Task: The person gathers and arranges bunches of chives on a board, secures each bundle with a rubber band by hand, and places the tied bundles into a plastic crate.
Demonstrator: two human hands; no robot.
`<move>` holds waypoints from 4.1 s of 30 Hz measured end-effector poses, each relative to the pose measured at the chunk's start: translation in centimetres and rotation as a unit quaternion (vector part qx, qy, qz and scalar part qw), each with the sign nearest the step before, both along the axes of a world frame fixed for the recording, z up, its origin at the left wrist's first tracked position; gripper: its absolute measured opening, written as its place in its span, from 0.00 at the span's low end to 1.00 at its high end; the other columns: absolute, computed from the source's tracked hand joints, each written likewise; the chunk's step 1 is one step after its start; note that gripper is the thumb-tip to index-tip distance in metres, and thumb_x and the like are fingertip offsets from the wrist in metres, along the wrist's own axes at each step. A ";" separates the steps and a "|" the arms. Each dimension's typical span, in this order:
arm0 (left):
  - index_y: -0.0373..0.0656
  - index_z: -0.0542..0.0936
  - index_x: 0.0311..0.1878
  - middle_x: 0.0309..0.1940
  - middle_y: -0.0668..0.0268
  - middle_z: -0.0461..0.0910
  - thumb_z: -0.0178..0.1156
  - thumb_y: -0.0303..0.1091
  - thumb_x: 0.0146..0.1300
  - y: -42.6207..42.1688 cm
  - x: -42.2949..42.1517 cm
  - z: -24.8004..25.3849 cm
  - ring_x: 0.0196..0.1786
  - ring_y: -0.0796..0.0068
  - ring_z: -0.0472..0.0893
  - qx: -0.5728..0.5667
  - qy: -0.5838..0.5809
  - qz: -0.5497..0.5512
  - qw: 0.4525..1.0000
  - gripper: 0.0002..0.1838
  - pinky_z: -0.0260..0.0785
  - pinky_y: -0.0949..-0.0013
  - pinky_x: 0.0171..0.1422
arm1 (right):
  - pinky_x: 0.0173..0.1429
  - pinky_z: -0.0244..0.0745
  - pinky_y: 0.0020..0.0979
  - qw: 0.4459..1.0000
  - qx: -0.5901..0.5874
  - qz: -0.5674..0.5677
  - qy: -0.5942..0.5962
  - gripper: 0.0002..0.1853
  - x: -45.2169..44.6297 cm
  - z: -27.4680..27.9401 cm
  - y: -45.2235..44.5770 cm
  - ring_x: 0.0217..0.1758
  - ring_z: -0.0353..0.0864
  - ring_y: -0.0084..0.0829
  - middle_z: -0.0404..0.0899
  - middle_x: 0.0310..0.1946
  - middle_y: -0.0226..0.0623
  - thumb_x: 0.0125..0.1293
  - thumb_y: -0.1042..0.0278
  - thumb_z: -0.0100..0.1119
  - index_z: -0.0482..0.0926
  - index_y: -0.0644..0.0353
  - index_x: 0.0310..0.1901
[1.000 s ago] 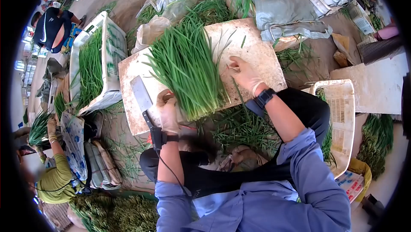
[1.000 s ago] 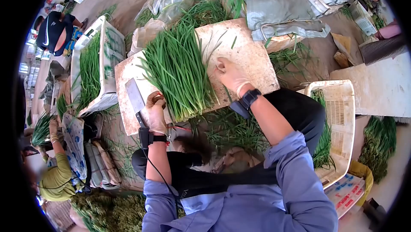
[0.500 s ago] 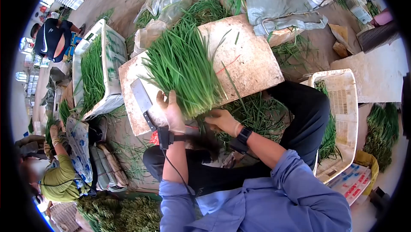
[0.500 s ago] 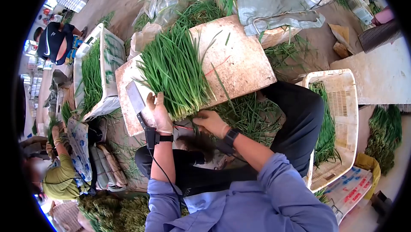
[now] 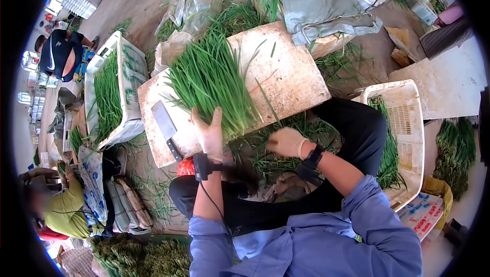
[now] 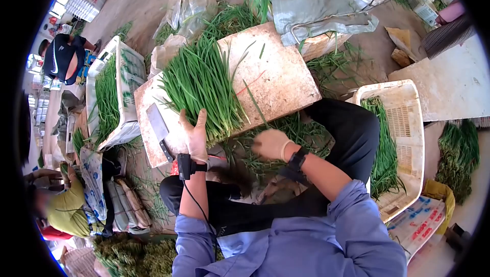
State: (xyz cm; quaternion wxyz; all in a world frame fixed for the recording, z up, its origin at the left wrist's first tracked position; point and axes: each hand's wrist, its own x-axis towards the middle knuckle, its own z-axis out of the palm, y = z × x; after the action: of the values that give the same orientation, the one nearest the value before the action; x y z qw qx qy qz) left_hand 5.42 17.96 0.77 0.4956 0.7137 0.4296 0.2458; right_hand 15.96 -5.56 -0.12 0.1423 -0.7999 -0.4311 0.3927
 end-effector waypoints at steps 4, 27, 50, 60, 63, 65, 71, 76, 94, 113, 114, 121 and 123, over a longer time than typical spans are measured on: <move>0.27 0.59 0.81 0.79 0.40 0.62 0.78 0.48 0.65 0.0 0.7 1.0 0.82 0.47 0.61 0.029 0.048 -0.002 0.998 0.54 0.50 0.52 0.87 | 0.54 0.83 0.52 0.939 0.186 -0.287 -0.030 0.17 2.8 -1.0 3.1 0.48 0.89 0.56 0.89 0.44 0.53 0.71 0.54 0.61 0.87 0.58 0.50; 0.58 0.51 0.89 0.84 0.31 0.48 0.66 0.59 0.69 -2.6 4.1 -5.3 0.77 0.15 0.60 0.357 0.379 -0.136 0.843 0.52 0.61 0.27 0.78 | 0.59 0.82 0.52 0.962 0.168 -0.214 -0.020 0.15 5.2 1.8 6.5 0.53 0.88 0.53 0.89 0.46 0.51 0.67 0.56 0.61 0.88 0.58 0.45; 0.37 0.55 0.86 0.78 0.44 0.70 0.68 0.46 0.73 -7.3 0.4 2.8 0.73 0.49 0.77 0.208 0.238 -0.123 0.941 0.47 0.70 0.54 0.74 | 0.69 0.79 0.45 0.820 -0.077 -0.552 -0.130 0.31 18.4 -14.9 -48.3 0.67 0.83 0.49 0.85 0.61 0.51 0.63 0.49 0.71 0.82 0.59 0.63; 0.35 0.56 0.85 0.81 0.48 0.63 0.60 0.23 0.74 -6.1 -8.6 2.7 0.80 0.58 0.66 0.136 0.147 -0.102 0.974 0.39 0.61 0.58 0.83 | 0.67 0.81 0.42 0.802 -0.296 -0.511 -0.094 0.30 24.6 -19.9 -43.6 0.71 0.80 0.44 0.83 0.64 0.45 0.67 0.60 0.70 0.76 0.61 0.68; 0.34 0.59 0.84 0.79 0.49 0.66 0.61 0.25 0.73 -7.1 -8.8 2.7 0.78 0.57 0.68 0.075 0.106 -0.079 0.988 0.38 0.60 0.59 0.82 | 0.62 0.83 0.40 0.800 -0.281 -0.518 -0.112 0.21 24.9 -20.5 -43.2 0.66 0.84 0.42 0.87 0.59 0.44 0.65 0.63 0.68 0.82 0.55 0.60; 0.34 0.61 0.83 0.78 0.50 0.67 0.63 0.26 0.73 -5.7 -9.5 1.0 0.76 0.57 0.70 0.128 0.130 -0.114 0.977 0.38 0.64 0.60 0.79 | 0.61 0.83 0.40 0.787 -0.293 -0.512 -0.180 0.20 25.0 -20.2 -42.5 0.64 0.86 0.42 0.89 0.57 0.43 0.65 0.64 0.68 0.83 0.52 0.59; 0.33 0.61 0.82 0.81 0.50 0.65 0.63 0.26 0.71 -5.1 -9.5 0.1 0.82 0.55 0.64 0.189 0.210 -0.129 0.951 0.39 0.53 0.53 0.86 | 0.62 0.83 0.45 0.783 -0.230 -0.568 -0.104 0.22 25.1 -22.3 -42.6 0.61 0.88 0.47 0.89 0.54 0.51 0.62 0.67 0.67 0.83 0.56 0.59; 0.32 0.68 0.79 0.82 0.50 0.65 0.64 0.29 0.70 -5.2 -9.4 0.5 0.83 0.54 0.64 0.212 0.217 -0.121 0.945 0.35 0.57 0.51 0.84 | 0.59 0.83 0.43 0.820 -0.017 -0.569 -0.050 0.31 23.4 -24.6 -47.3 0.52 0.89 0.50 0.90 0.49 0.54 0.50 0.63 0.75 0.86 0.66 0.57; 0.35 0.79 0.70 0.78 0.48 0.69 0.68 0.25 0.69 -2.5 -12.5 -2.4 0.77 0.54 0.71 0.259 0.129 -0.104 0.952 0.26 0.70 0.56 0.77 | 0.47 0.80 0.33 0.795 0.184 -0.565 0.123 0.18 16.7 -7.7 -56.6 0.41 0.82 0.25 0.86 0.40 0.29 0.61 0.65 0.78 0.85 0.58 0.52; 0.38 0.75 0.73 0.62 0.50 0.85 0.50 0.59 0.83 -14.7 -7.2 3.9 0.67 0.51 0.83 -0.520 -0.103 -0.250 0.810 0.34 0.75 0.47 0.70 | 0.64 0.76 0.47 0.818 0.348 -0.015 -0.458 0.16 10.4 21.1 -21.5 0.56 0.84 0.44 0.86 0.48 0.40 0.57 0.76 0.69 0.84 0.53 0.48; 0.38 0.74 0.74 0.68 0.49 0.81 0.50 0.70 0.79 -14.8 -6.6 3.3 0.70 0.50 0.80 -0.541 -0.104 -0.282 0.786 0.41 0.75 0.40 0.71 | 0.67 0.75 0.47 0.809 0.344 0.033 -0.476 0.15 9.1 20.4 -18.8 0.58 0.83 0.41 0.85 0.48 0.37 0.58 0.74 0.69 0.84 0.51 0.47; 0.34 0.65 0.79 0.77 0.52 0.71 0.45 0.81 0.72 -16.9 -4.8 1.3 0.78 0.50 0.71 -0.690 -0.093 -0.222 0.683 0.56 0.60 0.30 0.80 | 0.78 0.67 0.50 0.836 0.251 0.272 -0.406 0.10 2.6 4.4 -7.4 0.70 0.78 0.35 0.85 0.50 0.29 0.65 0.65 0.59 0.86 0.47 0.47; 0.44 0.69 0.79 0.77 0.61 0.73 0.44 0.77 0.76 -16.9 -5.2 -1.7 0.76 0.57 0.72 -0.677 -0.072 -0.268 0.682 0.47 0.56 0.31 0.81 | 0.80 0.65 0.51 0.849 0.229 0.291 -0.376 0.10 0.9 2.2 -6.4 0.70 0.79 0.34 0.86 0.49 0.28 0.64 0.68 0.61 0.87 0.47 0.45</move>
State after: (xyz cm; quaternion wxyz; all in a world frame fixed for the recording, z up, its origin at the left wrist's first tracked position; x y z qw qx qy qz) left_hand 0.23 1.07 -0.97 0.9176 0.2488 0.2330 -0.2046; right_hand 16.90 -11.92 2.13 0.0279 -0.6689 -0.7424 -0.0250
